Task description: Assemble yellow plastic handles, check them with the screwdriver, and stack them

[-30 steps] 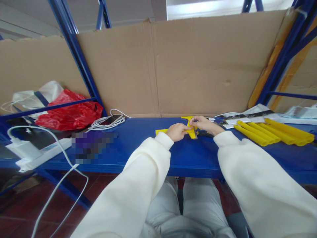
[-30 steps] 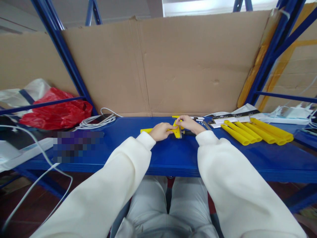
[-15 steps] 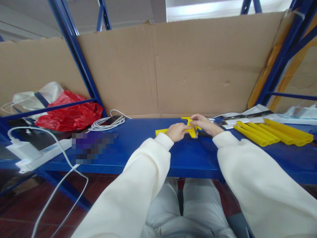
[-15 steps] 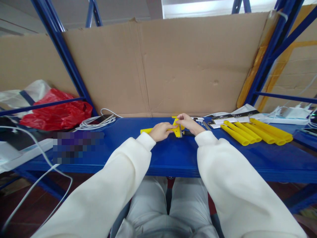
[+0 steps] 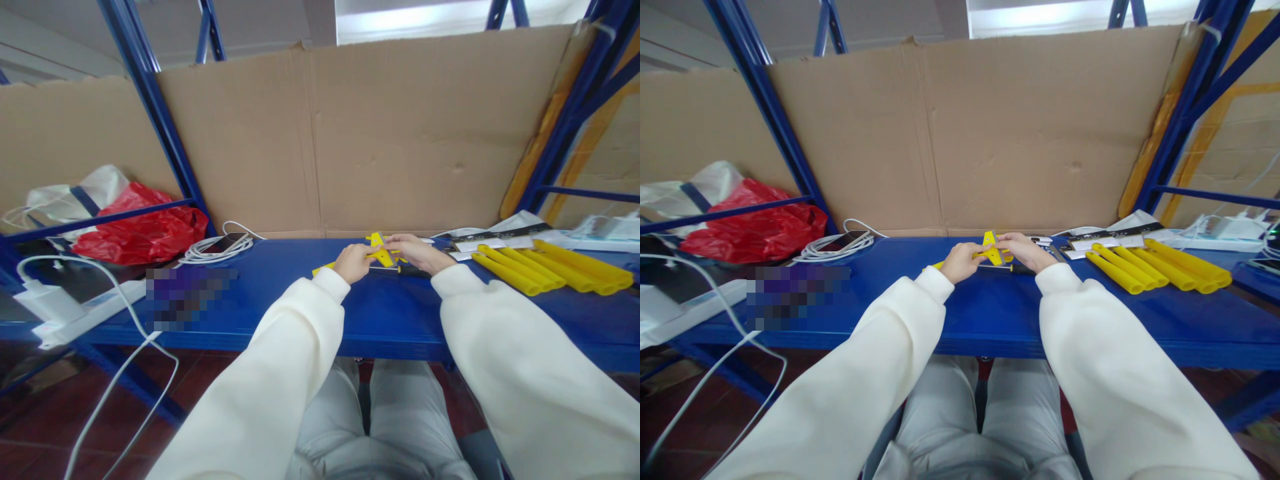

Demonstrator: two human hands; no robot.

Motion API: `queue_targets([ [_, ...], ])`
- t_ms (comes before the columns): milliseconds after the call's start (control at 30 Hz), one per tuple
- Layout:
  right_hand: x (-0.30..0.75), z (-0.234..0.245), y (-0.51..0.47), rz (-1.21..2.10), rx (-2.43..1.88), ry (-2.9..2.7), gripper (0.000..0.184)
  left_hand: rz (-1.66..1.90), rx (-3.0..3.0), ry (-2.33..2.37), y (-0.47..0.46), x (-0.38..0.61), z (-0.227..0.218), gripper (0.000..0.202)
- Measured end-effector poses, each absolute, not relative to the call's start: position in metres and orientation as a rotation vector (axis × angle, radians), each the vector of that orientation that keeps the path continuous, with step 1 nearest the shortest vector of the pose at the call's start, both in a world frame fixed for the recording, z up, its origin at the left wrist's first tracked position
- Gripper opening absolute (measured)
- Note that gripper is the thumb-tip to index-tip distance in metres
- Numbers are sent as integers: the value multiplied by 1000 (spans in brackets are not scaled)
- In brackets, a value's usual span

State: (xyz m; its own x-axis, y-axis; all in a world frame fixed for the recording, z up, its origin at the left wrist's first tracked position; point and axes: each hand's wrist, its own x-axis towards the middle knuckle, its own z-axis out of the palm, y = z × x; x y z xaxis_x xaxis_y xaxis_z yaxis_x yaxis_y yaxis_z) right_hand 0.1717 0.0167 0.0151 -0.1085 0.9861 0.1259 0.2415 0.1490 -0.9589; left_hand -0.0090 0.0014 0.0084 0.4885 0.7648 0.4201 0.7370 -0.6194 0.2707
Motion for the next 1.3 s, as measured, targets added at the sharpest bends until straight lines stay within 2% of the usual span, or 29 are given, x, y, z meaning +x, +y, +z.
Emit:
queue_targets([
  [167, 168, 19, 8, 1151, -1234, -1482, 16, 801, 2654, 1350, 0, -9, 8, 40],
  [400, 165, 17, 8, 1102, -1239, -1519, 18, 794, 2715, 1307, 4, -9, 3, 56],
  [567, 160, 14, 10, 1095, -1258, -1493, 15, 627, 2739, 1439, 1, -10, 1, 55],
  [767, 160, 12, 11, 1111, -1241, -1456, 23, 571, 2785, 1494, -3, -10, 5, 55],
  [933, 164, 17, 10, 1157, -1216, -1452, 19, 490, 2795, 1535, -5, -10, 11, 54],
  [1033, 179, 18, 17, 909, -1353, -1484, 13, 507, 2778, 1554, -5, -12, 11, 50],
  [1100, 196, 17, 24, 557, -1520, -1557, 11, 542, 2760, 1556, -3, -13, 11, 47],
  [1200, 228, 13, 34, 44, -1833, -1658, 18, 573, 2727, 1563, -1, -14, 10, 44],
  [1300, 256, 6, 40, -84, -2093, -1644, 25, 582, 2707, 1572, -1, -14, 9, 44],
])
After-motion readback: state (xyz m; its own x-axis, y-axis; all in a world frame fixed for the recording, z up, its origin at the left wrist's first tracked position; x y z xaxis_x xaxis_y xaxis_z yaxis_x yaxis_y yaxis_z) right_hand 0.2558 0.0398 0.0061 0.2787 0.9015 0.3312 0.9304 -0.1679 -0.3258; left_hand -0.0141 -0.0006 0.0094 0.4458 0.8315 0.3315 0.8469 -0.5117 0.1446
